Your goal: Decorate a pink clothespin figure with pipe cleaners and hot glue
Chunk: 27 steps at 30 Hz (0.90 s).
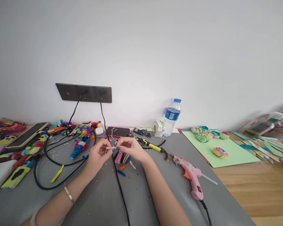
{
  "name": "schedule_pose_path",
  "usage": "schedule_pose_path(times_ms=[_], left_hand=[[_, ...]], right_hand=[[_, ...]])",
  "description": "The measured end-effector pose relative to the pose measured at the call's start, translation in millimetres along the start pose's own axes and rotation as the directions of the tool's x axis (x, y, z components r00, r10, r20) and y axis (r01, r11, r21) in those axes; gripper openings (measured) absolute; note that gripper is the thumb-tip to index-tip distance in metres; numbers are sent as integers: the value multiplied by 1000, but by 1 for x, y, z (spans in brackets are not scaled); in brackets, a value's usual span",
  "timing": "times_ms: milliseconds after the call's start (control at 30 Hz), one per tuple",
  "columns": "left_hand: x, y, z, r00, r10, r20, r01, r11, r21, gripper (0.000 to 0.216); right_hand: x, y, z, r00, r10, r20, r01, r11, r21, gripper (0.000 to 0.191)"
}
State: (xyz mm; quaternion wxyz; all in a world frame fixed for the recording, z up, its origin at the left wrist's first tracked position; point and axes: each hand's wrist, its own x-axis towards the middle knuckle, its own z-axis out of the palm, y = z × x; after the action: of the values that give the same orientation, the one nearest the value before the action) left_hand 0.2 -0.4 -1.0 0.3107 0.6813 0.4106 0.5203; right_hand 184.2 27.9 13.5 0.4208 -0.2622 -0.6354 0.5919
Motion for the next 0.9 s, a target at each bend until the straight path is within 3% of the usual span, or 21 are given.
schedule_pose_path(times_ms=[700,900], left_hand=[[1,2,0,1000,5,-19,-5,1000,9,9],[2,-1,1,998,-60,-35,60,998,-19,8]], right_hand=[[0,1,0,1000,1,-4,-1,1000,-8,26],[1,3,0,999,-11,-41,9,997,-71,28]])
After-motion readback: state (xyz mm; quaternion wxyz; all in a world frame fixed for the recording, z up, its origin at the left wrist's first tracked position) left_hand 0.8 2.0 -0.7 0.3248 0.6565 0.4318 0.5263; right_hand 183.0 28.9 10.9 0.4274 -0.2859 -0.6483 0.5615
